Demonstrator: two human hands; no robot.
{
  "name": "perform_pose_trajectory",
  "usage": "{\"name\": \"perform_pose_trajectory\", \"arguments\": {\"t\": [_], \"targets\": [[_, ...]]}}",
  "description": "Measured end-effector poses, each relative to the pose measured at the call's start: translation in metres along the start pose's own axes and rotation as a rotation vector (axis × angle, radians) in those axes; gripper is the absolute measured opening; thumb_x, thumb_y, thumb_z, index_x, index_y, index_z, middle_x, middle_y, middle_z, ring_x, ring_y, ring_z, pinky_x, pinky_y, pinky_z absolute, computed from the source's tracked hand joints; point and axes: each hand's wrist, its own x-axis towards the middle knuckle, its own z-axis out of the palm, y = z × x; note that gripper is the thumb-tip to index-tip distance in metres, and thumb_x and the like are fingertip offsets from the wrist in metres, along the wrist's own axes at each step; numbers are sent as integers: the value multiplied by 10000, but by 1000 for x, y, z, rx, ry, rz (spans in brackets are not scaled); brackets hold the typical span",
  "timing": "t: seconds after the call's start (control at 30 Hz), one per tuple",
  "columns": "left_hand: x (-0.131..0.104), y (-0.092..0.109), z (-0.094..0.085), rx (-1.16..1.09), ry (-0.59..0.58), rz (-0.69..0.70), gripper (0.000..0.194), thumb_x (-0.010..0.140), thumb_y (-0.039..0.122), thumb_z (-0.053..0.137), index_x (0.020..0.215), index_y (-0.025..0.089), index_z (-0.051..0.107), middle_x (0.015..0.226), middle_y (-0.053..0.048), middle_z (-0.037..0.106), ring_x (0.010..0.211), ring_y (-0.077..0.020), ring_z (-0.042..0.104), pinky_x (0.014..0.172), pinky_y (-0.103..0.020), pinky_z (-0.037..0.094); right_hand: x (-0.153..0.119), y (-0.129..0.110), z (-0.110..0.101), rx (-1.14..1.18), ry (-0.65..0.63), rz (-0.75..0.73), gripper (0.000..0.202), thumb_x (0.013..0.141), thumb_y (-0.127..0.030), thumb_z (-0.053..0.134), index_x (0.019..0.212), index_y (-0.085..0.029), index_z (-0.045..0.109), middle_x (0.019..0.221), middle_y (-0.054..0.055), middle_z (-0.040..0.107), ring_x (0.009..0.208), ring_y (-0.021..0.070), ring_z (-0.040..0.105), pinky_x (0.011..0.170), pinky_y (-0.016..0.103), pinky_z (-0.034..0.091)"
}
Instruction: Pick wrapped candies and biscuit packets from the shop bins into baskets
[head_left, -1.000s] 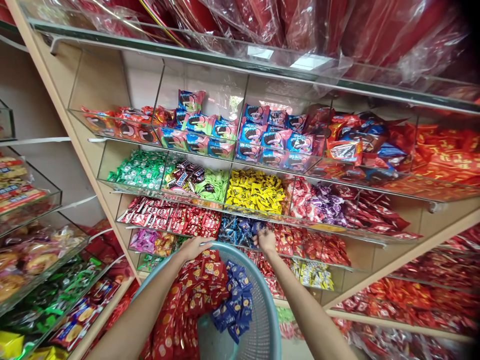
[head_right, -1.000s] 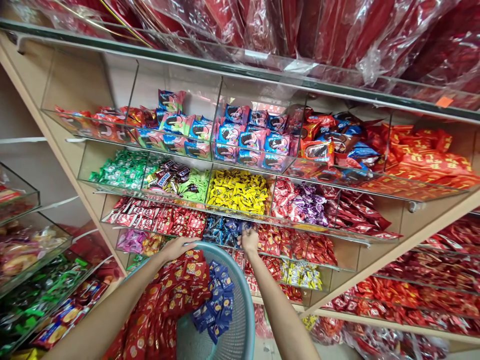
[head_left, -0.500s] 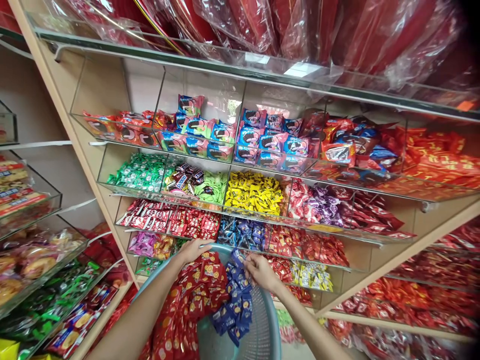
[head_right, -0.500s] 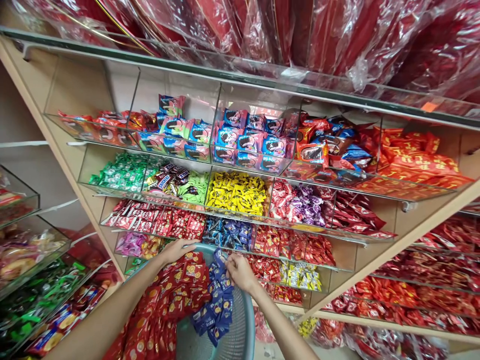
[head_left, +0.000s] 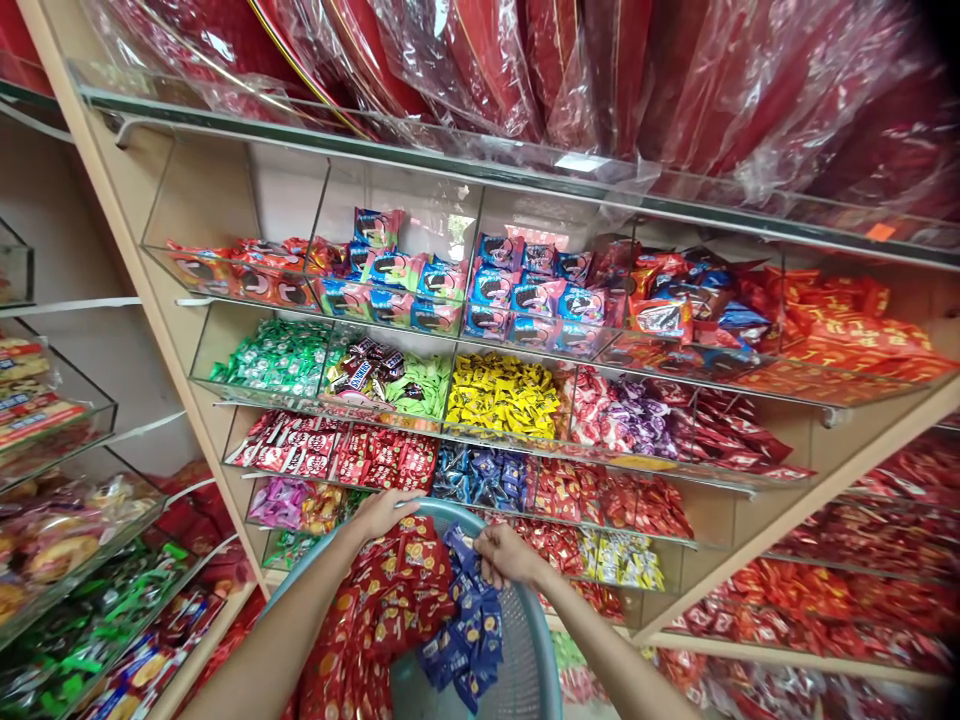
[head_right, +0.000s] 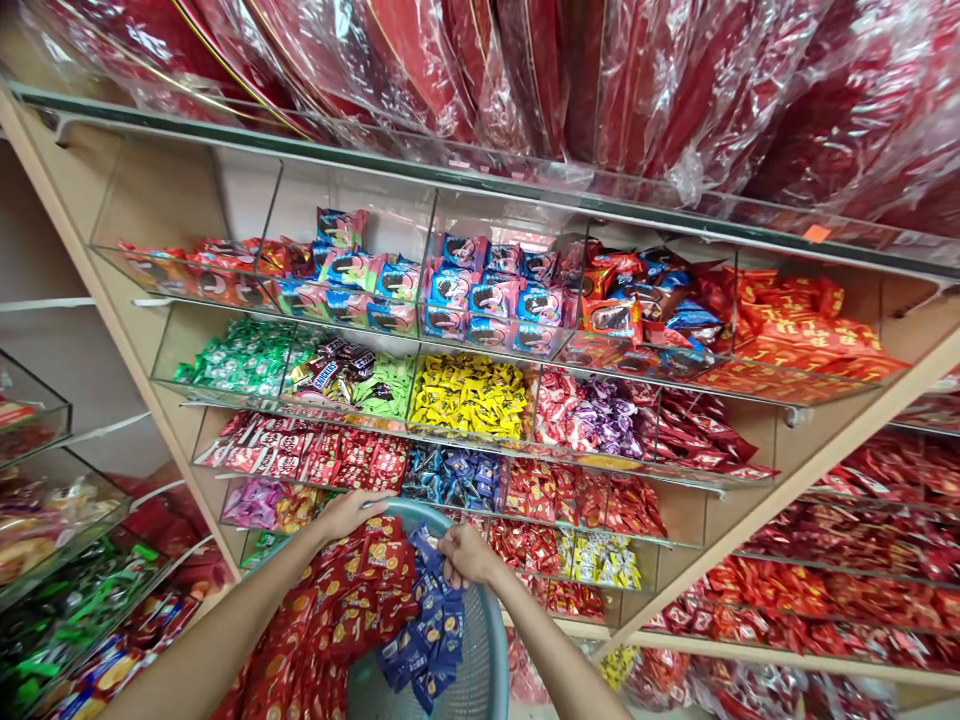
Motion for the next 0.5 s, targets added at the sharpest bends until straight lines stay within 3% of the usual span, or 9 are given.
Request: {"name": "perform_pose_trajectory", "arguments": {"t": [0.13,0.27,0.5], "targets": [[0,-1,0,11,3,0,520,758,624,281,1233,436,381,1193,51,563,1079,-250,509,843,-311,393,0,1,-8,-41,115,-48,303,763,-466,436,613,-202,431,389,-47,544,277,103,455,249,174,264],[0,0,0,-14,7,9,533,746,657,255,1216,449,397,1205,62,552,1091,-250,502,850,-315,393,10,-6,-31,63,353,-124,293,735,-437,499,583,-190,459,351,-48,516,253,91,418,279,179,269],[0,2,-2,-22,5,5,530,738,669,253,1205,465,401,1205,59,552,1094,-263,499,845,-340,395,56,-13,-72,278,629,-12,107,786,-284,420,719,-203,439,491,-15,593,360,100,510,333,180,366]]}}
